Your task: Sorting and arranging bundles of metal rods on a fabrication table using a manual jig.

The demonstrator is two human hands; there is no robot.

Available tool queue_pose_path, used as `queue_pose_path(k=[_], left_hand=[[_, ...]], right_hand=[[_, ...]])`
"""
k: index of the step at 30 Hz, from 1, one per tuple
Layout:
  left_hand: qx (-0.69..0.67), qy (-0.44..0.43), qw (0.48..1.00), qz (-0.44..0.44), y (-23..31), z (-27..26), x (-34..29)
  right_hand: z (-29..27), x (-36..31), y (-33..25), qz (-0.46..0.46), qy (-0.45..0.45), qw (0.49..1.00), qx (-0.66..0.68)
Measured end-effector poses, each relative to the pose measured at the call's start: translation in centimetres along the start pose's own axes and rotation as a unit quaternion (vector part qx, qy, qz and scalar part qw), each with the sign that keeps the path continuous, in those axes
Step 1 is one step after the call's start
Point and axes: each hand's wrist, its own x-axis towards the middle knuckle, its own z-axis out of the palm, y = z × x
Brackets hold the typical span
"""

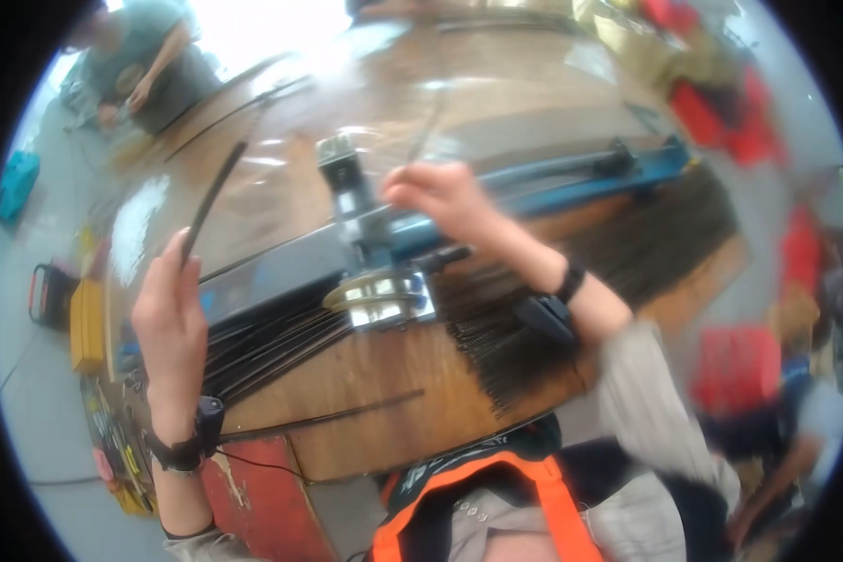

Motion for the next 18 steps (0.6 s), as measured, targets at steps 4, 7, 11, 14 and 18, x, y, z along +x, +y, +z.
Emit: queue_pose_path(k=[4, 7, 11, 14, 18], left_hand=[[-0.037, 0.011, 0.999, -0.022, -2.1, -0.7, -2.9], [-0.027, 0.01, 0.999, -0.031, -4.1, -1.2, -5.6], [-0.029, -0.025, 0.995, -0.087, -4.9, -0.8, -7.0], [-0.053, -0.023, 0.996, -0.073, -4.3, 0.8, -5.6], [-0.024, -0.046, 0.996, -0.071, -5.4, 1.8, -5.6]], right_hand=[[4.8, 4.0, 0.0, -0.196, -0.044, 0.978, -0.057], [6.7, 5.0, 0.4, -0.249, -0.063, 0.957, -0.137], [8.1, 5.7, -0.2, -0.242, -0.106, 0.947, -0.181], [8.5, 5.7, -0.9, -0.276, -0.113, 0.89, -0.346], [1.1, 3.6, 3.9, -0.295, 0.002, 0.878, -0.377]])
